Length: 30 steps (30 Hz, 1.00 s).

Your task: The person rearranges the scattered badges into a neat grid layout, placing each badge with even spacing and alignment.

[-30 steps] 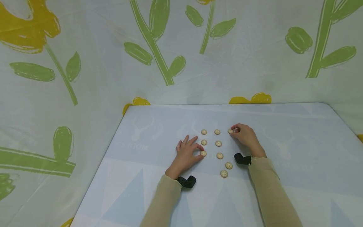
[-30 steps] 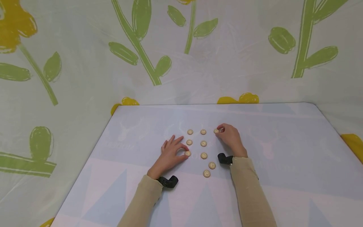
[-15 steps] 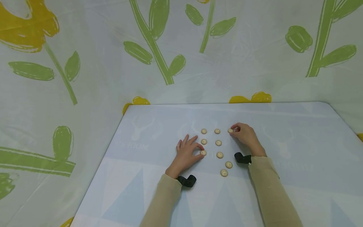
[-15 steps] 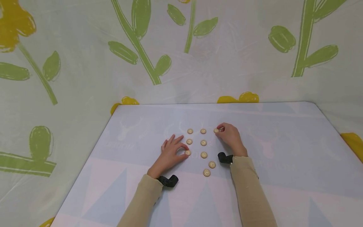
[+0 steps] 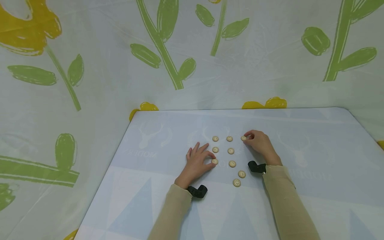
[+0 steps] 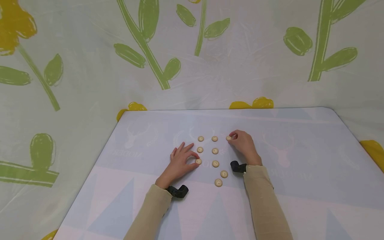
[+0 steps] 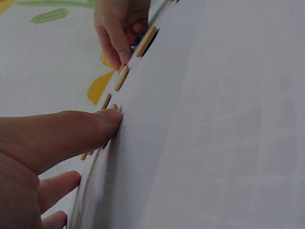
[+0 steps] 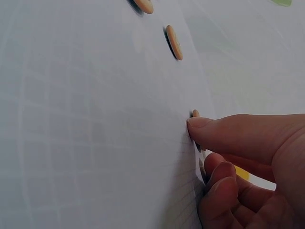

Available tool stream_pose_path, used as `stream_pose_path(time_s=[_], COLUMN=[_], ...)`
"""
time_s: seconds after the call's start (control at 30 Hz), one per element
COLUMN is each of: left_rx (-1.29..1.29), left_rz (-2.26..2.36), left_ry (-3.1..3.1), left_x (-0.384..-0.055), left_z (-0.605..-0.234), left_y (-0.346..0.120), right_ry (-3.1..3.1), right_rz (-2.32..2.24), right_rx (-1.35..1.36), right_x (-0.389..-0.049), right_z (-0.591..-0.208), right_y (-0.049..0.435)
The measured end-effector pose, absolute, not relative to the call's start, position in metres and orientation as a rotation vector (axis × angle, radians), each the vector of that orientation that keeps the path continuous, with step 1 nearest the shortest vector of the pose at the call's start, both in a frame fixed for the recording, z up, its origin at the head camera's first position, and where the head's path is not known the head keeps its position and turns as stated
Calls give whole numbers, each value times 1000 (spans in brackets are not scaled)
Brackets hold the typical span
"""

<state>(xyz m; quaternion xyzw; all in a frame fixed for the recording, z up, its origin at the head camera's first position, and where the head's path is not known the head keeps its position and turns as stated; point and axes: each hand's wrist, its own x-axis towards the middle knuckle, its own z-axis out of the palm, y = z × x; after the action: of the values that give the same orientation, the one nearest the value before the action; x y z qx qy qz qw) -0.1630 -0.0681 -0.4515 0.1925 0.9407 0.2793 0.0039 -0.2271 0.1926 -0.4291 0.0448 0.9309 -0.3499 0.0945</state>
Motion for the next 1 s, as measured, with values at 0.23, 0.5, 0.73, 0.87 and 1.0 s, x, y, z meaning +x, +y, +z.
stream_pose_path(time_s=[0.23,0.5,0.73,0.87,1.0], left_rx=[576,591,594,600,596], left_rz=[858,874,880,884,874], left_ry=[2918,2934,2933,2937,2942], left_x=[-161,-163,-163,-164,-164], left_z=[-451,-448,-449,-450,-452], left_y=[-68,-67,-68,-68,-68], right_ry=[2739,2763,2722,2672,2667], right_rz=[-1009,-1018,-1047,-1112,-1143], right_rx=[136,133,114,105,77], right_x=[-228,-231,-232,-233,-233], right_z=[-433,-433,-431,-432,-435], right_y=[194,195,200,208,214])
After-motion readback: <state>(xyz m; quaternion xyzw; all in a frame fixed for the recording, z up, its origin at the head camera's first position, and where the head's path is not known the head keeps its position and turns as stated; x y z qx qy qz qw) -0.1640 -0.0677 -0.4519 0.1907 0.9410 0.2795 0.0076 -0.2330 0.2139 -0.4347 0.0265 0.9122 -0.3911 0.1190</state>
